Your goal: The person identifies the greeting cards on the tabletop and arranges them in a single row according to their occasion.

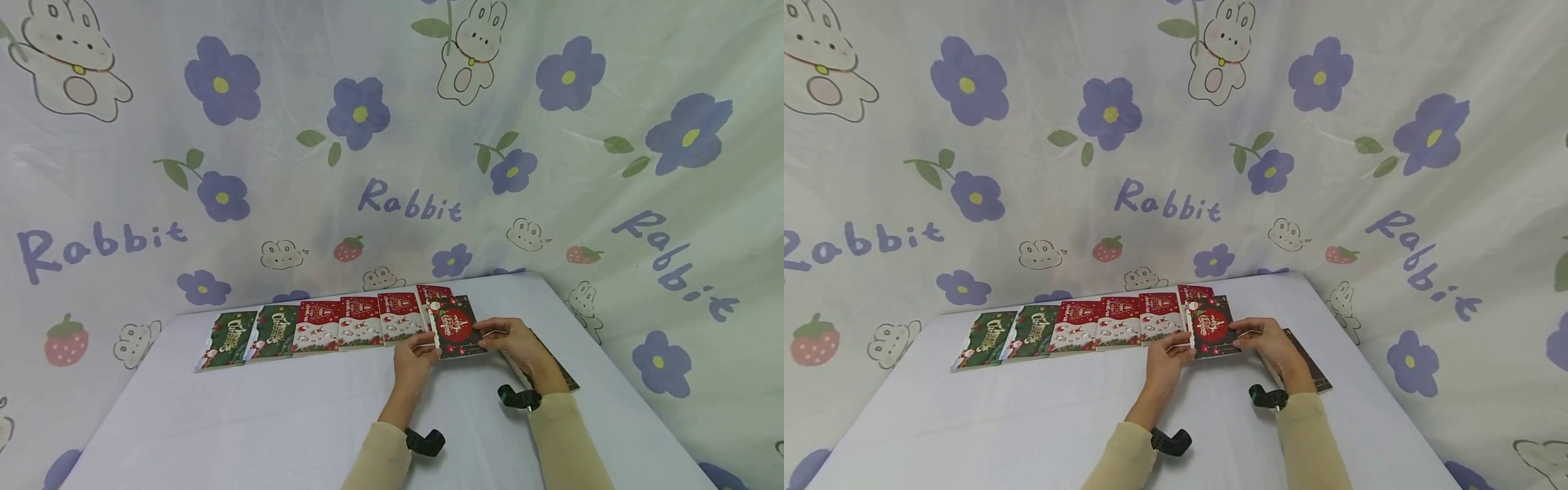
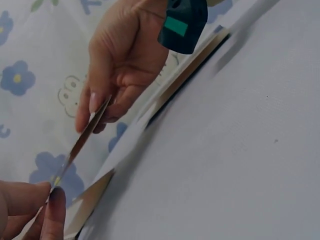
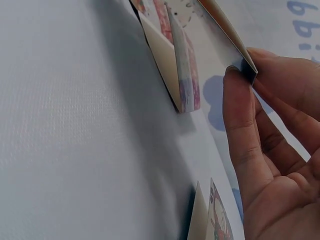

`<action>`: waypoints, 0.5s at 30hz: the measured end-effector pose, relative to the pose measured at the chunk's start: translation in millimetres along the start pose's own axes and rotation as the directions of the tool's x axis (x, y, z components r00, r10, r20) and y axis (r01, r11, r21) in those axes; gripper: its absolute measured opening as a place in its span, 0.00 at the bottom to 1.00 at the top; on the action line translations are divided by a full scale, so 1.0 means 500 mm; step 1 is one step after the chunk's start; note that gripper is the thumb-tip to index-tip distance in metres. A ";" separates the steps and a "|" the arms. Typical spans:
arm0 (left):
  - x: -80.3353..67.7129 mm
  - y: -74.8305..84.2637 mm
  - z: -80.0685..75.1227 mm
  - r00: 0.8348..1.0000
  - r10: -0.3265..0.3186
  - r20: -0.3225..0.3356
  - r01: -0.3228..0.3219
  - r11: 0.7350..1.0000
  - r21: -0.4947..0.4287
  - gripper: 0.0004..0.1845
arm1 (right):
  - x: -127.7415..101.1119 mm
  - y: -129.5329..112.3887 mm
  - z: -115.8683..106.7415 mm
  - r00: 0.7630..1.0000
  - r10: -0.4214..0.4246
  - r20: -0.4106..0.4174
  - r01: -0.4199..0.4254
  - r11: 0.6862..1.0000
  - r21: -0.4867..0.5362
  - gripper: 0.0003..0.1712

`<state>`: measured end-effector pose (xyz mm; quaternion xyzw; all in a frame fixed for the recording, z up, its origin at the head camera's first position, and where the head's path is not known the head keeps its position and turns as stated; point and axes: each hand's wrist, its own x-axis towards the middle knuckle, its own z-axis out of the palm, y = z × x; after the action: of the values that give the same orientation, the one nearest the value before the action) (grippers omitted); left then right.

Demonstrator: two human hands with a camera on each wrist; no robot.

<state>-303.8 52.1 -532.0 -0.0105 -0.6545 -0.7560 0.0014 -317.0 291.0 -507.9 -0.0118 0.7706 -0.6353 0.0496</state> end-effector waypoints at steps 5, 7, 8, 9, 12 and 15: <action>-0.002 -0.007 0.001 1.000 0.000 -0.010 0.000 1.000 0.003 0.16 | -0.002 0.002 0.003 0.999 0.024 -0.024 -0.024 1.000 -0.020 0.22; -0.002 -0.009 0.003 1.000 0.003 -0.010 -0.002 1.000 0.012 0.16 | -0.003 0.003 0.004 0.999 0.036 -0.037 -0.037 0.999 -0.021 0.22; -0.002 -0.009 0.003 1.000 0.006 -0.009 -0.006 1.000 0.021 0.16 | -0.003 0.003 0.004 0.998 0.039 -0.041 -0.040 0.999 -0.025 0.22; -0.002 -0.008 0.004 1.000 0.007 -0.009 -0.006 1.000 0.031 0.16 | -0.003 0.003 0.004 0.998 0.047 -0.050 -0.048 0.999 -0.024 0.22; -0.002 -0.006 0.005 1.000 0.005 -0.010 -0.005 0.998 0.059 0.16 | -0.002 0.004 0.004 0.997 0.054 -0.059 -0.055 0.998 -0.019 0.23; -0.002 -0.004 0.006 1.000 0.014 -0.008 -0.014 0.997 0.073 0.18 | 0.001 0.006 0.002 0.996 0.055 -0.066 -0.056 0.998 -0.012 0.23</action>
<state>-302.6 55.5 -533.7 -0.0119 -0.6816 -0.7316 0.0099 -317.2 290.4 -510.9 0.0300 0.7761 -0.6285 0.0416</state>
